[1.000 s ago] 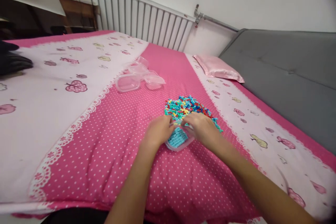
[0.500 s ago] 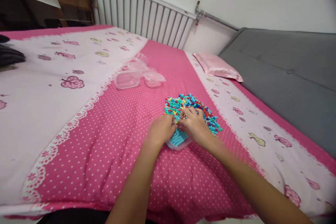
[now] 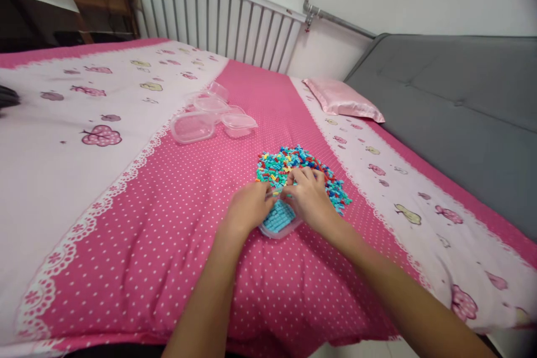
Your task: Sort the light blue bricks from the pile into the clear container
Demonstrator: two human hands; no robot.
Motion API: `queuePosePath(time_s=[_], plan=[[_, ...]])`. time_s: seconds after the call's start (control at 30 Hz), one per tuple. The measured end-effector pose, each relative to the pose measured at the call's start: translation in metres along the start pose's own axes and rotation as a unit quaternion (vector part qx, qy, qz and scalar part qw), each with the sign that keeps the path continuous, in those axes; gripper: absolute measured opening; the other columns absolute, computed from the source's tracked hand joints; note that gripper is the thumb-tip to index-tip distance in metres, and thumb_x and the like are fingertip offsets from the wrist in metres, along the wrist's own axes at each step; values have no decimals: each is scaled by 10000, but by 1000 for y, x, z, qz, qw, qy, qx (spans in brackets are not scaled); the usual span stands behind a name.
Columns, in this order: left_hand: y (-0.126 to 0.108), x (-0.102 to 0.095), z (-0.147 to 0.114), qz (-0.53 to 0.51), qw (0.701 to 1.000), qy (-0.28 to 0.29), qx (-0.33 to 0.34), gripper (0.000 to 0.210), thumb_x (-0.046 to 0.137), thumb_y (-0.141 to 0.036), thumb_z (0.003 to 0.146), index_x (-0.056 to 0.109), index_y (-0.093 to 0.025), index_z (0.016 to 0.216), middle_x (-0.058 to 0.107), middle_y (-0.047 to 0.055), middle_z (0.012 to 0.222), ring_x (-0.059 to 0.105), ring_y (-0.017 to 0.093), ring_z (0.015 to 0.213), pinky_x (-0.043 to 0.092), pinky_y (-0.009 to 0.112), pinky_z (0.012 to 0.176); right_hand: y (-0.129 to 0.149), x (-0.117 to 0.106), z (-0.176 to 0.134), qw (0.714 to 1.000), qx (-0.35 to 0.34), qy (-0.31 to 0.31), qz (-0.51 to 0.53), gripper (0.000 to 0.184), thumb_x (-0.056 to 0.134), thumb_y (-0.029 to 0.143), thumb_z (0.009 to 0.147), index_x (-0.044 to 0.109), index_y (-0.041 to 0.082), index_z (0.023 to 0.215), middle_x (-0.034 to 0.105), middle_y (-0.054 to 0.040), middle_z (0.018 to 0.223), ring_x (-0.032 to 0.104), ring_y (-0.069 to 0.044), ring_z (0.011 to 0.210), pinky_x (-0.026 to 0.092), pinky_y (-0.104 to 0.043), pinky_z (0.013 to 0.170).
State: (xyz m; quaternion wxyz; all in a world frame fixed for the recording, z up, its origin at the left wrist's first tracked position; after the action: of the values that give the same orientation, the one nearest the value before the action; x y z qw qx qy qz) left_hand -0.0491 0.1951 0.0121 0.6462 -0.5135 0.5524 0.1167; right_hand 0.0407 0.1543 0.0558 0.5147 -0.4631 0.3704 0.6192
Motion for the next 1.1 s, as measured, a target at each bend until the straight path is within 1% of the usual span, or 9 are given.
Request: queuePosePath(time_s=[0.13, 0.27, 0.4, 0.53, 0.63, 0.7, 0.8, 0.97, 1.1], plan=[[4, -1, 0, 0, 1000, 6, -1, 349, 640, -393, 998, 634, -170, 1266, 666, 98, 1264, 676, 227, 1081, 595, 449, 926, -26, -23, 6, 997, 9, -28, 69, 81, 730, 213, 894, 800, 249, 878, 644, -73, 991, 543, -248, 1006, 360, -426, 921], [5, -7, -2, 7, 1000, 4, -5, 329, 637, -398, 1000, 647, -164, 1230, 682, 89, 1217, 684, 214, 1043, 599, 434, 907, -63, -37, 34, 986, 13, -48, 161, 103, 686, 255, 928, 770, 197, 913, 659, -38, 874, 608, -189, 848, 446, -334, 801], [6, -18, -10, 12, 1000, -18, -20, 257, 595, -397, 1020, 678, -155, 1050, 711, 49, 1016, 678, 177, 883, 566, 364, 811, -82, -19, 54, 968, 11, -63, 241, 163, 635, 285, 948, 748, 170, 924, 699, -35, 837, 646, -174, 786, 485, -308, 745], [10, -20, -13, 15, 998, -31, -44, 246, 577, -362, 1011, 651, -193, 849, 706, 34, 853, 638, 189, 745, 404, 321, 638, -93, 9, 44, 955, 9, -60, 291, 198, 600, 309, 970, 741, 172, 947, 721, -61, 900, 665, -191, 843, 501, -335, 792], [10, -19, -11, 22, 997, -35, -57, 178, 576, -329, 998, 652, -202, 900, 705, 46, 887, 644, 226, 799, 385, 335, 659, -107, 18, 34, 950, 3, -26, 311, 140, 654, 293, 943, 753, 196, 960, 716, -55, 919, 661, -193, 860, 495, -342, 805], [5, -21, -10, 26, 997, -46, -55, 166, 553, -317, 1007, 644, -202, 1086, 704, 69, 1023, 652, 260, 931, 436, 362, 753, -113, 19, 31, 949, 1, 4, 316, 96, 680, 259, 928, 756, 202, 943, 710, -51, 917, 657, -187, 852, 490, -333, 797], [-14, -32, -16, 46, 995, -86, -6, 279, 468, -291, 1040, 581, -203, 1279, 652, 103, 1204, 627, 274, 1050, 475, 423, 884, -108, 21, 29, 947, -17, 66, 315, 42, 736, 178, 884, 763, 209, 875, 708, -29, 892, 660, -165, 843, 485, -302, 797], [-61, -31, -41, 143, 972, -96, 158, 354, 384, -106, 996, 654, -244, 1178, 715, 50, 1048, 651, 270, 953, 503, 454, 860, -83, 28, 24, 948, -35, 135, 286, 112, 777, 96, 838, 769, 203, 867, 706, -11, 852, 650, -154, 815, 460, -280, 761], [-69, -19, -45, 115, 976, -73, 170, 415, 339, -62, 980, 640, -224, 1216, 746, 68, 1138, 674, 238, 1070, 527, 410, 953, -66, 32, 20, 947, -50, 163, 272, 88, 752, 111, 872, 765, 189, 910, 733, -26, 882, 651, -179, 860, 450, -303, 795]])
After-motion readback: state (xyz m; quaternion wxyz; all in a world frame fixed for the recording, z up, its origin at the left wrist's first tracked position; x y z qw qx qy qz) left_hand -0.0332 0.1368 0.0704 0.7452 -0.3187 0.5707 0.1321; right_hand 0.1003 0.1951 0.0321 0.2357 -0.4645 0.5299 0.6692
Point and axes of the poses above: each hand's wrist, its own z-axis towards the middle knuckle, its own x-axis out of the palm, y = z × x, the point moved 10 cm from there along z, towards the middle knuckle
